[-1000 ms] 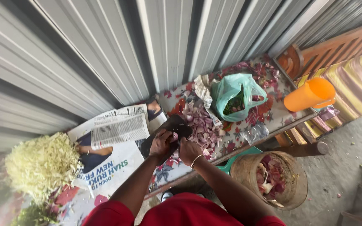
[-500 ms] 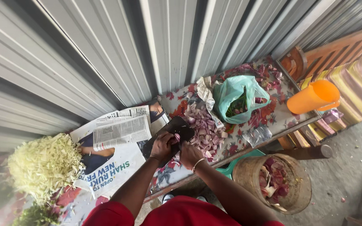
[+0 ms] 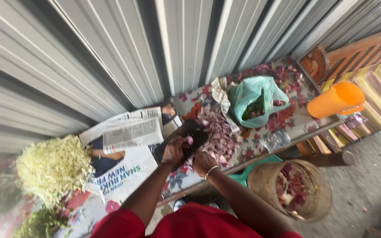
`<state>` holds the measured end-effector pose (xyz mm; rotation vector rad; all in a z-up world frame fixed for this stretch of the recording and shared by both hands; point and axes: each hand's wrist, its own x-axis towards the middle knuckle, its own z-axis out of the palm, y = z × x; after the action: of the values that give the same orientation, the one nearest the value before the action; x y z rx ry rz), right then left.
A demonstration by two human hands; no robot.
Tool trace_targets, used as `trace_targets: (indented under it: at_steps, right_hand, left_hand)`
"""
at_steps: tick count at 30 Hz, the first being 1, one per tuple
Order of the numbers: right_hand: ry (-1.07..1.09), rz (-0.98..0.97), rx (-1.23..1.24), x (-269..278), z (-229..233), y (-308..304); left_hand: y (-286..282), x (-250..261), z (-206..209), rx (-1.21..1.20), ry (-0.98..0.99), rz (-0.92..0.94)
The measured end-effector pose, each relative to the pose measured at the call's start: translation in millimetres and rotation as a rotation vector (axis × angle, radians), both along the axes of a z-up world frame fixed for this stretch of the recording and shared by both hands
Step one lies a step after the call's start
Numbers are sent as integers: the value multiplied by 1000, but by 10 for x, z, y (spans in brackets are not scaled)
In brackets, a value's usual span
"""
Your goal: The person chops red onions on a small cutting board using a knife. They repeatedly pick up onion pieces, slice them, and place the chopped pieces into a pile on the table.
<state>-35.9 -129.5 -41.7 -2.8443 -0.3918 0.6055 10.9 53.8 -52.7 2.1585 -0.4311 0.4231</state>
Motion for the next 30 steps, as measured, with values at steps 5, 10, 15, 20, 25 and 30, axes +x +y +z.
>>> trace_targets:
  at_steps: [5, 10, 15, 20, 25, 30]
  right_hand:
    - [-151, 31, 20, 231, -191, 80]
    - [-53, 85, 28, 235, -256, 44]
    - [-148, 74, 68, -75, -222, 47]
    - [34, -197, 202, -1, -132, 45]
    - [112, -165, 224, -159, -97, 10]
    - [130, -316, 256, 60, 101, -185]
  left_hand:
    - [40, 32, 270, 16, 159, -73]
    - [33, 147, 504, -55, 75, -59]
    - [12, -44, 379, -50, 152, -58]
    - [-43, -107, 306, -9, 134, -132]
    - [34, 41, 430, -32, 135, -43]
    - [-113, -37, 637, 158, 255, 47]
